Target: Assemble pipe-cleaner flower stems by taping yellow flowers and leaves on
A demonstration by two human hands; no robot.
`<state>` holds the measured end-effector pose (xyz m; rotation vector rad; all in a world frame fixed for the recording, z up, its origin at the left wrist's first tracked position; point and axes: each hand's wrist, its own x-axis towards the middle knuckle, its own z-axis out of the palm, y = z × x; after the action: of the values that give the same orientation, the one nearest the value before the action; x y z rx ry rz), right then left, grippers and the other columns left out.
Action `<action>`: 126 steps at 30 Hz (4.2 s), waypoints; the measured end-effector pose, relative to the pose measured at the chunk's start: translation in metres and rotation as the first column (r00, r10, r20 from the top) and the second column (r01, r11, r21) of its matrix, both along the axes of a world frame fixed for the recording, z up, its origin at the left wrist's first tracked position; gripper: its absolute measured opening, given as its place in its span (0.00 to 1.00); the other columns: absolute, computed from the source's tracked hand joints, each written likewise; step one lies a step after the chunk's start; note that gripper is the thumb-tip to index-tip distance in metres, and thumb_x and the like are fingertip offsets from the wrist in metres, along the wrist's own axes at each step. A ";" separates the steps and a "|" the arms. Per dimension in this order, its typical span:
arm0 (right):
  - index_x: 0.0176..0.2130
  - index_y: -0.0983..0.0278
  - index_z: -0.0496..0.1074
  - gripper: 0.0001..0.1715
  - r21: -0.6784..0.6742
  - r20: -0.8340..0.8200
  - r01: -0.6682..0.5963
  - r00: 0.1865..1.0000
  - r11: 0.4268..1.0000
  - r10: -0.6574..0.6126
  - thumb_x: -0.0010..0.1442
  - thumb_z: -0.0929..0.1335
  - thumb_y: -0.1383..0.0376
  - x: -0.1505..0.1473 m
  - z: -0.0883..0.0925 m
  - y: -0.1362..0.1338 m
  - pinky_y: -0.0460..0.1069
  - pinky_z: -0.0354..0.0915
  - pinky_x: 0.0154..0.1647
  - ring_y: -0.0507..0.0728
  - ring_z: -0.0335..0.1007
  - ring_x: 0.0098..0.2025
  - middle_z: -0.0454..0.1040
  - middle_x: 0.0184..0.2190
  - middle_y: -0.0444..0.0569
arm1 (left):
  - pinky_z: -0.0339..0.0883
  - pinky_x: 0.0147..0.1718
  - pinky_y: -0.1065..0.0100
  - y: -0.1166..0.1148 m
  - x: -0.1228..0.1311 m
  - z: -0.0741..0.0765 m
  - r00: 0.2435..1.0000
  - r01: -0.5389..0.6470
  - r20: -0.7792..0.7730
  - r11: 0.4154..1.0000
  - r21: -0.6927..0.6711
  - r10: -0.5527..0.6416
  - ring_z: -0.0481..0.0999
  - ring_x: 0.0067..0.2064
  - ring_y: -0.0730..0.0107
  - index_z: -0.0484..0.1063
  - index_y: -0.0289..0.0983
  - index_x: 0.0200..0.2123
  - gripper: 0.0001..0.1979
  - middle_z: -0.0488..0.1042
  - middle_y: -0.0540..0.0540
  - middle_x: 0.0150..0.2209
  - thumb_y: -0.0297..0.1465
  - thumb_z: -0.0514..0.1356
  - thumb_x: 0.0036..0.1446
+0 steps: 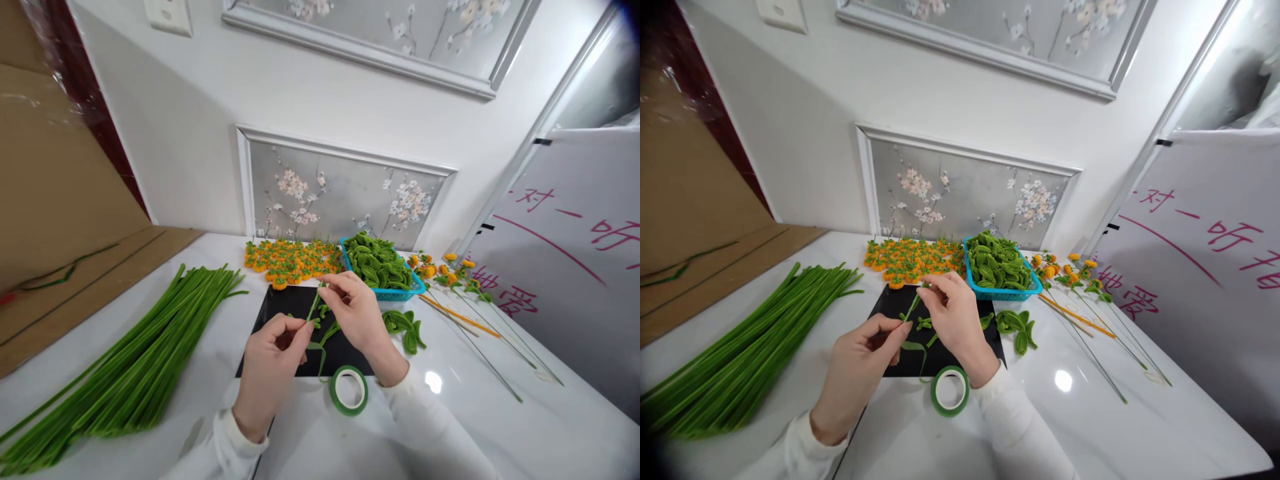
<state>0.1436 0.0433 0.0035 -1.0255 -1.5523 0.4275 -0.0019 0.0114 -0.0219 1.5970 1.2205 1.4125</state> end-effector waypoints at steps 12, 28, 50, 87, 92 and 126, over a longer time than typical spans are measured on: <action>0.30 0.63 0.75 0.02 -0.017 -0.113 0.013 0.994 1.000 -0.015 0.51 0.70 0.67 0.000 0.001 -0.003 0.46 0.60 0.25 0.51 0.63 0.26 0.68 0.28 0.44 | 0.56 0.19 0.72 0.001 -0.001 -0.004 0.980 -0.035 -0.185 0.976 0.215 0.076 0.63 0.20 0.76 0.70 0.38 0.22 0.10 0.62 0.54 0.21 0.31 0.59 0.55; 0.34 0.63 0.68 0.14 -0.219 -0.381 -0.213 0.917 0.952 0.118 0.56 0.68 0.55 -0.003 -0.006 -0.004 0.45 0.54 0.19 0.48 0.55 0.19 0.64 0.23 0.40 | 0.57 0.21 0.72 0.000 -0.002 0.001 0.992 -0.072 -0.093 0.985 0.157 0.087 0.65 0.21 0.74 0.72 0.39 0.23 0.07 0.65 0.53 0.21 0.31 0.61 0.52; 0.32 0.64 0.67 0.21 -0.403 -0.687 -0.676 0.669 0.617 0.284 0.44 0.76 0.56 -0.018 -0.028 -0.012 0.43 0.59 0.24 0.48 0.66 0.23 0.69 0.22 0.39 | 0.65 0.18 0.83 0.008 -0.007 0.010 0.612 0.540 0.788 0.766 -0.349 -0.072 0.65 0.19 0.84 0.74 0.34 0.27 0.06 0.67 0.54 0.19 0.30 0.68 0.48; 0.38 0.63 0.71 0.19 -0.308 -0.737 -0.793 0.548 0.526 0.395 0.48 0.75 0.57 -0.008 -0.042 -0.003 0.44 0.59 0.24 0.47 0.62 0.20 0.69 0.22 0.39 | 0.70 0.21 0.78 0.011 -0.013 0.009 0.617 0.644 0.754 0.695 -0.320 -0.225 0.71 0.21 0.80 0.79 0.38 0.36 0.12 0.74 0.51 0.21 0.28 0.70 0.44; 0.41 0.64 0.72 0.21 -0.304 -0.772 -0.834 0.499 0.460 0.395 0.48 0.75 0.60 -0.002 -0.049 0.002 0.44 0.60 0.25 0.46 0.63 0.22 0.69 0.24 0.40 | 0.72 0.22 0.77 0.012 -0.015 0.012 0.616 0.654 0.749 0.688 -0.314 -0.244 0.73 0.22 0.78 0.77 0.37 0.33 0.09 0.74 0.51 0.22 0.27 0.70 0.45; 0.48 0.59 0.73 0.17 -0.141 0.516 0.123 0.856 0.982 -0.033 0.59 0.64 0.67 0.012 -0.004 0.108 0.46 0.67 0.37 0.54 0.74 0.30 0.77 0.29 0.45 | 0.76 0.26 0.73 0.020 -0.022 0.014 0.653 0.557 0.756 0.704 -0.441 -0.043 0.77 0.24 0.76 0.75 0.36 0.32 0.10 0.76 0.48 0.23 0.18 0.57 0.57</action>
<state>0.1557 0.1511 -0.0009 -1.4124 -1.9611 0.2386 -0.0241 0.0314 -0.0080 0.6099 0.7467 1.0169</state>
